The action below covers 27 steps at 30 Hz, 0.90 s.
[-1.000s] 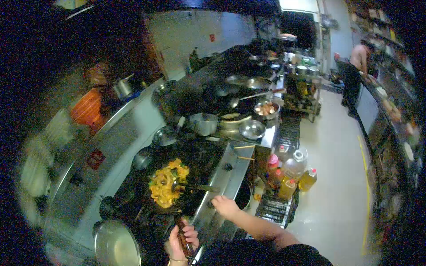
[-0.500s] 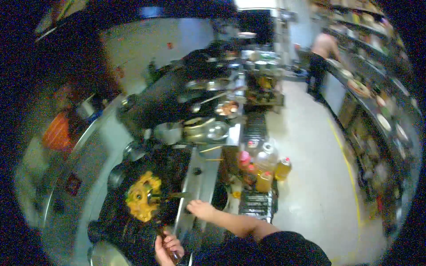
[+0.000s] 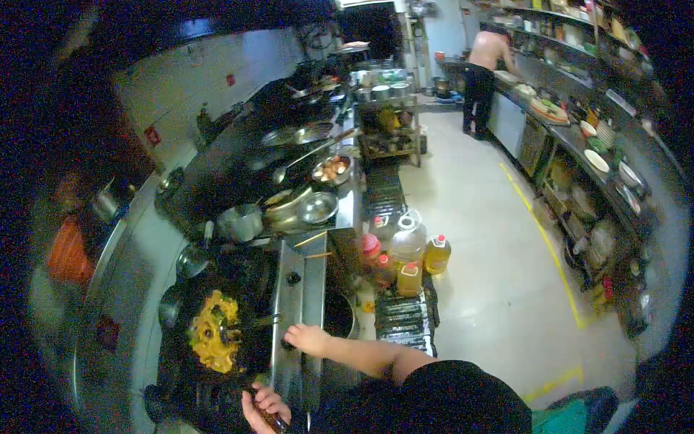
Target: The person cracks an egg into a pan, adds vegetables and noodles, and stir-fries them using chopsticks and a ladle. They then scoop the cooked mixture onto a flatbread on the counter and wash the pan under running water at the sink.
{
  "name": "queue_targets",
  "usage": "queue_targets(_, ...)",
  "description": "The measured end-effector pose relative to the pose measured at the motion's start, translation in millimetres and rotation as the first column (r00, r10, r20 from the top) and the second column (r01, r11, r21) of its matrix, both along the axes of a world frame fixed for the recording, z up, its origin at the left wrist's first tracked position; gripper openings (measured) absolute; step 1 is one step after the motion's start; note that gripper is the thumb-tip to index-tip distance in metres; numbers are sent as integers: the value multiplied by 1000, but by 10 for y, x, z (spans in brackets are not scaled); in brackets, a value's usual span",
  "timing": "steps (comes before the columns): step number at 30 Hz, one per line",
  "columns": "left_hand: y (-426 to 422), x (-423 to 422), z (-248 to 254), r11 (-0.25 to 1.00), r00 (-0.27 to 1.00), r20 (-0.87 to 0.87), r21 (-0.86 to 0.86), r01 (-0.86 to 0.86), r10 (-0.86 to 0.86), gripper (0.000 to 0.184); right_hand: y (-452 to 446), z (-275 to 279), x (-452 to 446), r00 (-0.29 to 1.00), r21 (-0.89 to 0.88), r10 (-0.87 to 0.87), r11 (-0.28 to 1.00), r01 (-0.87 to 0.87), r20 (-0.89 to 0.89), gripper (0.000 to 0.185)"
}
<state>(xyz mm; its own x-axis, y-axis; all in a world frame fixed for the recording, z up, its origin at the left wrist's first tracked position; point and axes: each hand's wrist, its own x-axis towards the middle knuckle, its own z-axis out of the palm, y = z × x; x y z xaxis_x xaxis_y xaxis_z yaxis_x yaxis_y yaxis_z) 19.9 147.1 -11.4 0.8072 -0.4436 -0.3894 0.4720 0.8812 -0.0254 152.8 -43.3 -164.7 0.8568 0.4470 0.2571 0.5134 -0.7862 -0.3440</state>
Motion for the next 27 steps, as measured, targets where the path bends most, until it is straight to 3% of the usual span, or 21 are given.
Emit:
queue_targets(2, 78, 88, -188, 999, 999, 12, 0, 35, -35, 22, -3, 9, 3, 1000, 21, -6, 1000, 6, 7, 30)
queue_targets(4, 150, 74, -305, 999, 999, -21, 13, 33, -33, 24, 14, 11, 1, 1000, -72, 6, 997, -4, 30, 22)
queue_targets(6, 152, 63, -341, 993, 1000, -13, 117, -9, 11, 29, 11, 42, 6, 999, -31, 5, 1000, -4, 54, 23)
queue_targets(7, 166, 65, -373, 998, 1000, 19, 56, 20, -21, 33, 18, 39, 16, 997, -43, 10, 999, -7, 76, 22)
queue_targets(8, 145, 55, -381, 985, 994, 109, 172, 3, -22, 36, 20, 26, 17, 995, -60, 10, 998, -4, 94, 21)
queue_targets(11, 162, 51, -411, 998, 996, 84, 61, -4, -1, 36, 48, 71, 34, 999, -150, -29, 988, 36, 46, 22)
queue_targets(20, 161, 85, -432, 998, 996, 87, -66, -7, 12, 30, -4, -63, 74, 995, -59, -16, 998, 22, 95, 28)
queue_targets(25, 180, 110, -418, 999, 995, 98, -40, -7, 11, 27, 33, -73, 52, 993, 9, -84, 996, 84, 77, 29)
queue_targets(27, 189, 128, -420, 997, 993, 115, -76, 15, -6, 27, 83, -78, 40, 980, 92, -181, 978, 188, -85, 27)
